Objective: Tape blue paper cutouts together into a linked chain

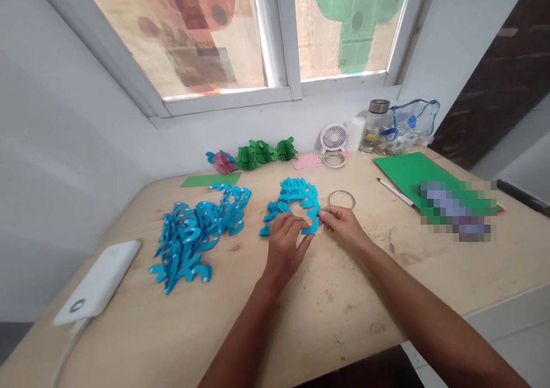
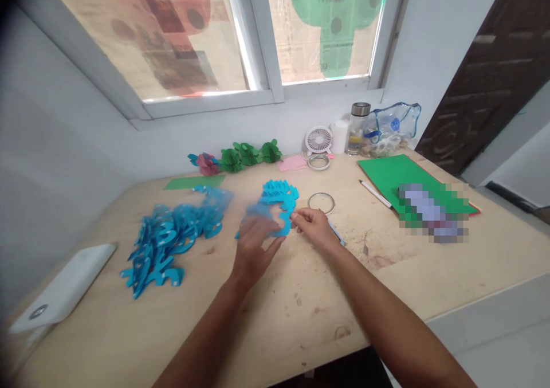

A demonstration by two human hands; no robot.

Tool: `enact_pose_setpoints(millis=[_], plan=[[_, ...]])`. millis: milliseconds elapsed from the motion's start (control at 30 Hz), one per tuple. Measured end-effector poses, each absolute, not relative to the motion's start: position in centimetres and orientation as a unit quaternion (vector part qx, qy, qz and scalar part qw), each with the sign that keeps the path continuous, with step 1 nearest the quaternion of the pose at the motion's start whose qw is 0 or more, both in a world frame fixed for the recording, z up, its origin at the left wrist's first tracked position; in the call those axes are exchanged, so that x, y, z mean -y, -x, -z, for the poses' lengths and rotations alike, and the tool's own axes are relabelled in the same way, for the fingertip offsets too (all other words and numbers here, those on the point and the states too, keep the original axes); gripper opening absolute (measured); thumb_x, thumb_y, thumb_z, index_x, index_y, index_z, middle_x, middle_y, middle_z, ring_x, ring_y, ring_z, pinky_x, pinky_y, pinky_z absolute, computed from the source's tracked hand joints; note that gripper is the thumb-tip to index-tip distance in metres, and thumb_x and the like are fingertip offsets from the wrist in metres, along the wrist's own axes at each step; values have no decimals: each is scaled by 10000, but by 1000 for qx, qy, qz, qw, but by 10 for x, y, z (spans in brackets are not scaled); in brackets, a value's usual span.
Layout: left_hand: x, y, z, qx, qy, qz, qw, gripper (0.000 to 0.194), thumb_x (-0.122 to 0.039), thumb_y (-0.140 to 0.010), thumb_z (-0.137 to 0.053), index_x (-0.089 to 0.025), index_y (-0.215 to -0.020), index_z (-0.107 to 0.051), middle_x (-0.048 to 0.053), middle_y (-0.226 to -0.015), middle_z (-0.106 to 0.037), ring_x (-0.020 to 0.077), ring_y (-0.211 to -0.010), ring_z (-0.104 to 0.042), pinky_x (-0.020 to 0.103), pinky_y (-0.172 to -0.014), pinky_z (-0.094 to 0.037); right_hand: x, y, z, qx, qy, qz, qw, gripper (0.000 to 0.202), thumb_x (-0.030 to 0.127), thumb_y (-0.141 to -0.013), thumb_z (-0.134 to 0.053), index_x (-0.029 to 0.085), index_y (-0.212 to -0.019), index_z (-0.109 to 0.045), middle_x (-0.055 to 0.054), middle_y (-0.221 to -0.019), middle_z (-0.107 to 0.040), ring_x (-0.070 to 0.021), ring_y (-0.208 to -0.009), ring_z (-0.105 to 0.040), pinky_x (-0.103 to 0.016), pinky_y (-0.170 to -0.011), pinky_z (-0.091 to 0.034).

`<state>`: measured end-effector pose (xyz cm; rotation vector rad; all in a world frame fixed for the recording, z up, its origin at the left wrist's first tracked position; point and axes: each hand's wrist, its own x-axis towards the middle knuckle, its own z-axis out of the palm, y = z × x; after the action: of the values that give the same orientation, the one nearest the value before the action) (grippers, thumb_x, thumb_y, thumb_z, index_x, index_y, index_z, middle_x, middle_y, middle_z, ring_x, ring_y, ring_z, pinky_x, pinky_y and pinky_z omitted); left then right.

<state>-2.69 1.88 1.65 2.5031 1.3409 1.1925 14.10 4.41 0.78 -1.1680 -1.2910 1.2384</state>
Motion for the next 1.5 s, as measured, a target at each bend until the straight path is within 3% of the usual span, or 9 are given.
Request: enact_pose_setpoints(millis=[233,400,500,700,867,1000,1167,1300,1500], plan=[[-17,26,-17,-454,-741,-450,205,183,-313,-738,-620,-197,-880,-618,67,-877,-667,216,-897,-580,359,-832,-434,-43,-140,-6,541,465,-517,474,246,385,-707,-612,180,-576,-579,52,-460,-497,-70,-418,-390,-202,-435,-270],[-22,17,-22,-499,-530,-507,461,242,-343,-682,-641,-175,-856,-655,31,-781,-661,152,-682,-600,261,-631,-472,-39,-136,-5,600,461,-493,429,226,318,-721,-573,178,-546,-543,65,-447,-416,-66,-419,-329,-202,-424,-221],[-23,9,-22,-506,-456,-506,530,183,-304,-626,-672,-152,-726,-650,-13,-637,-611,90,-526,-520,212,-523,-432,-38,-133,0,648,454,-458,406,231,293,-734,-553,174,-538,-523,63,-468,-365,-66,-446,-308,-202,-435,-209],[-30,-3,-15,-516,-337,-551,562,207,-293,-575,-694,-132,-661,-597,-29,-606,-559,68,-507,-491,196,-492,-428,-41,-143,0,673,456,-426,397,172,289,-764,-519,182,-645,-582,44,-533,-442,-84,-490,-362,-208,-478,-271],[-35,-14,-4,-510,-297,-577,564,233,-290,-576,-695,-137,-698,-568,-38,-613,-526,57,-495,-477,189,-489,-437,-56,-180,-7,577,609,-263,476,171,275,-768,-492,193,-750,-641,-11,-648,-608,-139,-584,-504,-245,-558,-350],[-30,-21,6,-508,-325,-577,550,231,-313,-598,-687,-131,-692,-579,-28,-610,-526,59,-503,-472,173,-462,-426,-61,-199,-11,604,726,-127,304,199,243,-779,-482,203,-821,-672,-45,-778,-669,-182,-724,-552,-275,-645,-356],[-26,-20,10,-499,-346,-571,552,234,-327,-611,-686,-130,-688,-587,-16,-604,-534,71,-512,-487,163,-438,-408,-60,-194,-12,675,724,-49,134,256,227,-828,-446,196,-940,-675,-95,-1000,-645,-247,-978,-487,-332,-789,-334],[-27,-19,11,-493,-346,-568,561,227,-321,-619,-681,-135,-709,-587,-12,-619,-539,78,-527,-506,165,-445,-410,-60,-191,-12,683,724,-42,86,271,231,-843,-423,204,-939,-675,-105,-1039,-620,-274,-998,-457,-364,-792,-325],[-26,-19,11,-485,-346,-567,569,216,-314,-627,-672,-133,-699,-579,-21,-603,-514,64,-501,-475,153,-425,-382,-61,-192,-10,676,728,-55,101,252,192,-819,-437,202,-891,-678,-96,-993,-628,-260,-967,-469,-351,-777,-329]])
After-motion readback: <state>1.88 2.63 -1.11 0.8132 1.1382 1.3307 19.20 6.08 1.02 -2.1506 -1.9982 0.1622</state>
